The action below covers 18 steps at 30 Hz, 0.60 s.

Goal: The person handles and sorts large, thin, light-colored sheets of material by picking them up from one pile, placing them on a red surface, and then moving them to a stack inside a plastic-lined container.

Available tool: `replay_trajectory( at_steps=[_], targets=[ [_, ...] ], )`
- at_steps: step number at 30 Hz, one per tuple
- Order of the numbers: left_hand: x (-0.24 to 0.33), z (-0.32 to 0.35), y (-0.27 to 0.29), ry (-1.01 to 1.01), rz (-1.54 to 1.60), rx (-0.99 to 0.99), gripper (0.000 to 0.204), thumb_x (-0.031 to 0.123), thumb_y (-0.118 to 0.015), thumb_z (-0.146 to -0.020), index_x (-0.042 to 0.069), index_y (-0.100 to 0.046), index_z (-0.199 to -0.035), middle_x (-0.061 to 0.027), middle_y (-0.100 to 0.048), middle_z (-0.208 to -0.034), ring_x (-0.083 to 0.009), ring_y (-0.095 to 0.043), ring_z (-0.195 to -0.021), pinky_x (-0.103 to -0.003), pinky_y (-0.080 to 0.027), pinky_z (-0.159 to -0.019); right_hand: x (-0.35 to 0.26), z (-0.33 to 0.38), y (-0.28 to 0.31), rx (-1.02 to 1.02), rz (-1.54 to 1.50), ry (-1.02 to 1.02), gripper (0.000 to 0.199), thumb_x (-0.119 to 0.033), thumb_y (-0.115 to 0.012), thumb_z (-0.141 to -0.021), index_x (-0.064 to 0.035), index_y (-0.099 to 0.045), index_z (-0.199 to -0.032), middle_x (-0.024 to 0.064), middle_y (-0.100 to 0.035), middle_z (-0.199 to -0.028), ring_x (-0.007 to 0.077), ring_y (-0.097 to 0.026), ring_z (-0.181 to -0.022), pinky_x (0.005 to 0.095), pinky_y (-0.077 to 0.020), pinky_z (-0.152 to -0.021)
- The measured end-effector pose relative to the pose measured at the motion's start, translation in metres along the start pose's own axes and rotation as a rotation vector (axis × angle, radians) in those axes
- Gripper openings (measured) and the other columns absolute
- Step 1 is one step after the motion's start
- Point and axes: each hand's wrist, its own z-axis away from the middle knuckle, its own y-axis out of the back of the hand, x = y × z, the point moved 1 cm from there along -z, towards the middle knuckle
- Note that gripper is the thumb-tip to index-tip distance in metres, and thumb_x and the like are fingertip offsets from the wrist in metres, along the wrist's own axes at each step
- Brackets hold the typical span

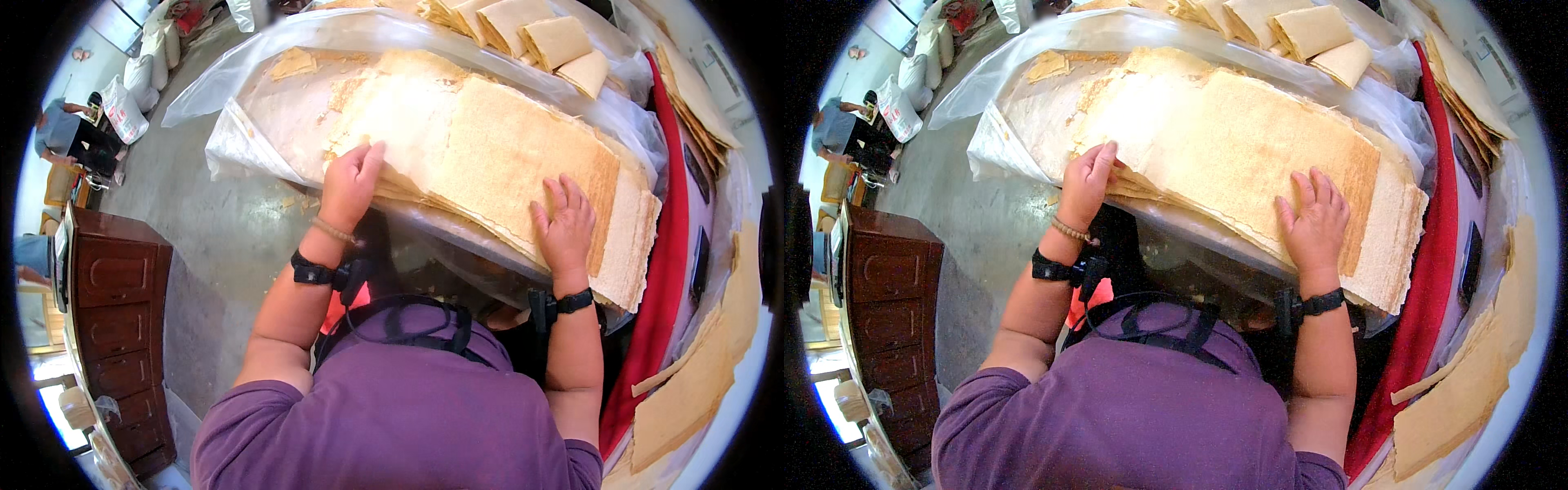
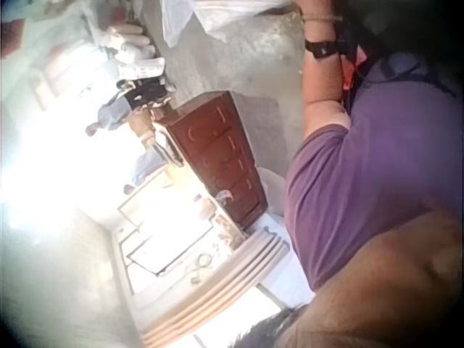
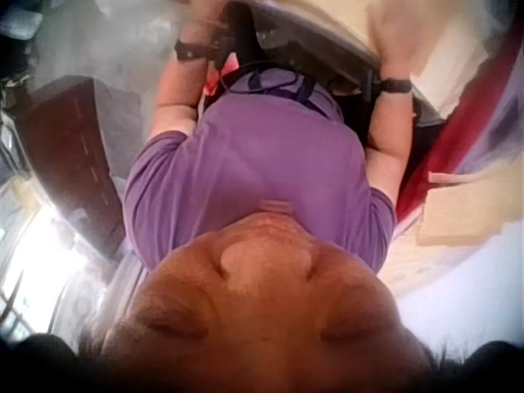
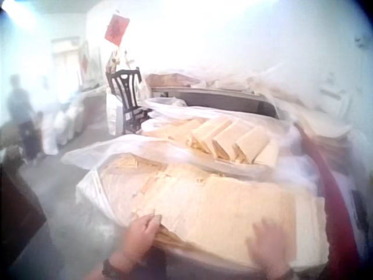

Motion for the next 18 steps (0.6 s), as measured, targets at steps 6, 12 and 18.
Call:
replay_trajectory(
  at_steps=[6, 12, 18],
  targets=[
    [0.006, -0.024, -0.018, 0.11, -0.224, 0.004, 0.047, 0.035, -0.06, -0.098, -0.009, -0.064, -0.082, -0.0229, -0.059, -0.062, -0.0324, -0.06, -0.059, -0.041, -0.048, -0.061, -0.007, -0.004, 0.004, -0.046, -0.016, -0.024, 0.047, -0.041, -0.067, -0.09, -0.0176, -0.063, -0.131, 0.01, -0.054, -0.142, 0.0314, -0.046, -0.134, 0.0486, -0.0315, -0.114],
    [0.054, -0.006, -0.045, -0.233, 0.146, 0.112, 0.029, 0.023, -0.06, -0.097, -0.004, -0.071, -0.101, -0.0249, -0.065, -0.075, -0.0399, -0.062, -0.067, -0.042, -0.05, -0.063, -0.004, -0.006, 0.007, -0.063, -0.028, -0.028, 0.048, -0.042, -0.066, -0.09, -0.016, -0.064, -0.13, 0.0109, -0.054, -0.143, 0.0314, -0.045, -0.135, 0.0495, -0.0309, -0.114],
    [0.106, 0.017, -0.076, -0.574, -0.11, 0.001, 0.028, 0.013, -0.065, -0.092, 0.004, -0.07, -0.118, -0.0182, -0.071, -0.089, -0.0356, -0.067, -0.08, -0.042, -0.053, -0.073, -0.004, -0.006, 0.006, -0.032, -0.025, -0.017, 0.046, -0.042, -0.066, -0.091, -0.0161, -0.065, -0.129, 0.0124, -0.055, -0.141, 0.032, -0.046, -0.134, 0.0491, -0.0312, -0.112]
  ],
)
